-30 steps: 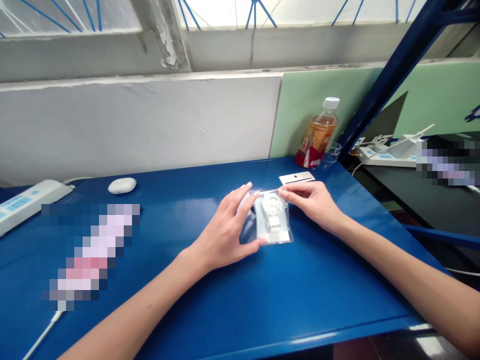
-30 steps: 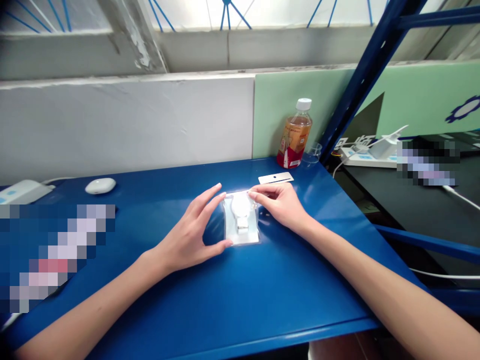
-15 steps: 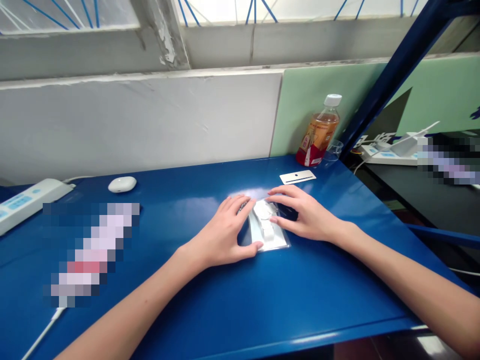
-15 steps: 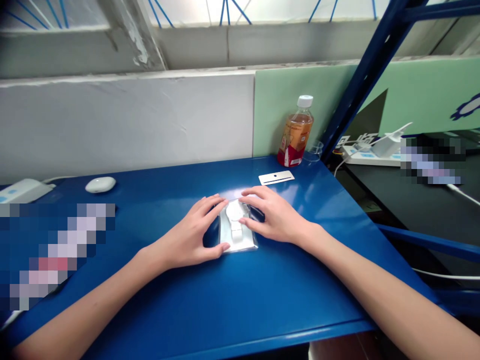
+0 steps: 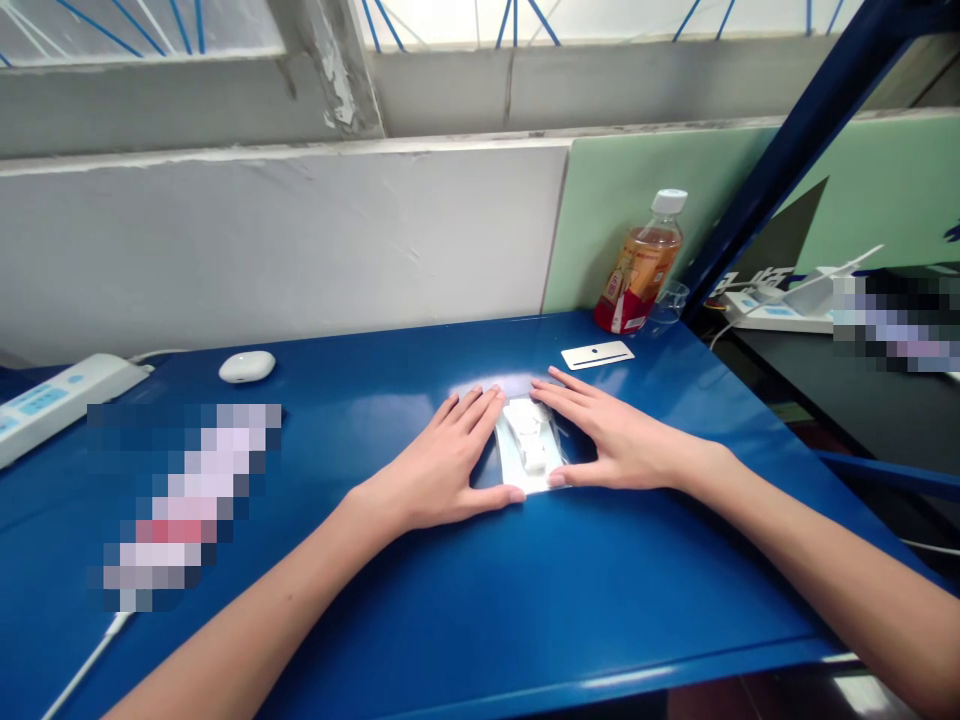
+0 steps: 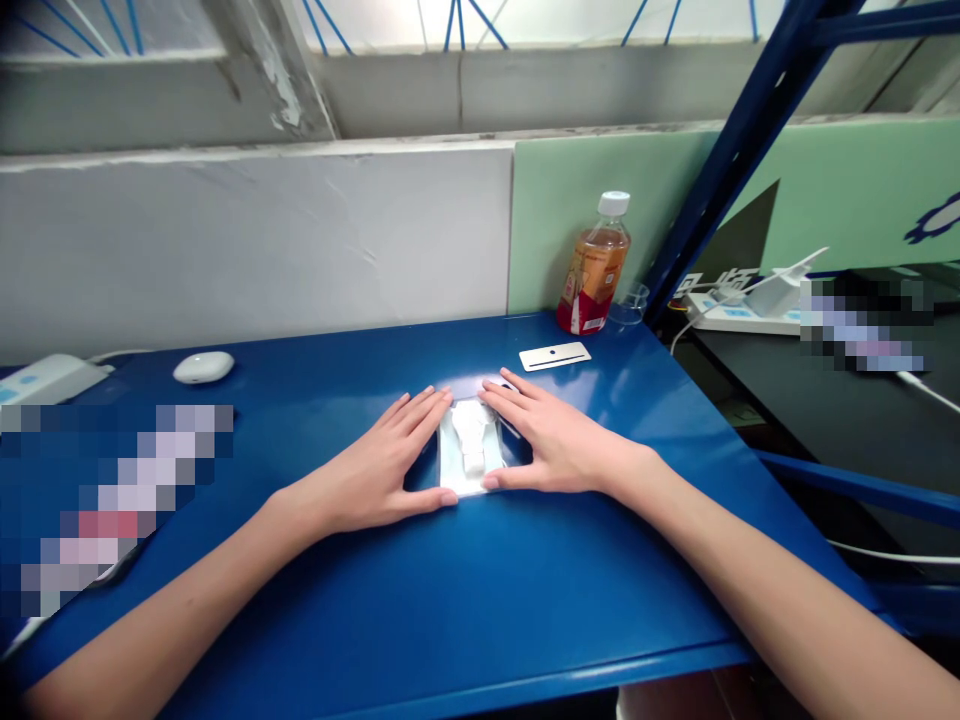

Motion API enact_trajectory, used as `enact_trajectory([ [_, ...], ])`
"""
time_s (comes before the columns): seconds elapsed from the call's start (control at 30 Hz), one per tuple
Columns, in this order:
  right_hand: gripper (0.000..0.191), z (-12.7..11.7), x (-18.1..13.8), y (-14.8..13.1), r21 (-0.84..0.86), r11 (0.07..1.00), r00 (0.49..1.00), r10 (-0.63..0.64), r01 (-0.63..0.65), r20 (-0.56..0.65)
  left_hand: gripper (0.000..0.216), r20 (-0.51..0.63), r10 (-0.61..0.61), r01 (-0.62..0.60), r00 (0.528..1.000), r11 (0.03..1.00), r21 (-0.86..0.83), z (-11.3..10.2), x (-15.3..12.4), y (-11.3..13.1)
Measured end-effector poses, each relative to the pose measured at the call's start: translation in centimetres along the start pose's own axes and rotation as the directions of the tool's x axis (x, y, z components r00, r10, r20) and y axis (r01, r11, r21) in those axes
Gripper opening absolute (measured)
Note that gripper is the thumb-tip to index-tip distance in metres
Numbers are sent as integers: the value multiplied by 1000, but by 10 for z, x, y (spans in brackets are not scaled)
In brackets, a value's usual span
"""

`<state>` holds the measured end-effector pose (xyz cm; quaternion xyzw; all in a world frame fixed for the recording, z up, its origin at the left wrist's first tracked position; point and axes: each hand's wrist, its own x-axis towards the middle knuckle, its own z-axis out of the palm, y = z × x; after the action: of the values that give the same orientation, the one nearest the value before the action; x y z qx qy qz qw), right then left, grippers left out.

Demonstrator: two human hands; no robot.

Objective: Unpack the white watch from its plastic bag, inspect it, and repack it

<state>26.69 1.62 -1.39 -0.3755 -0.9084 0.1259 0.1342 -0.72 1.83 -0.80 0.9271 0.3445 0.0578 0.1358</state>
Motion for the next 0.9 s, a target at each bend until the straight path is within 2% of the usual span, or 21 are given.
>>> enact_trajectory([
  [0.13,101,2,-1,1,-13,1000,999,-11,12,49,96,9,-11,10,1000,1000,15,-1,1,0],
  [0.47,98,7,-3,1,-43,998,999,-44,45,10,92,-40,-1,3,999,1000,30,4,0,-2],
  [0.67,99,5,-2,-1,-79,997,998,-16,21,59,99,-28,-19,19,999,1000,15,1,0,-3],
  [0.9,103,3,-2,-2,-48,999,1000,-9,10,29,101,-11,-42,42,999,999,-3,-4,1,-2],
])
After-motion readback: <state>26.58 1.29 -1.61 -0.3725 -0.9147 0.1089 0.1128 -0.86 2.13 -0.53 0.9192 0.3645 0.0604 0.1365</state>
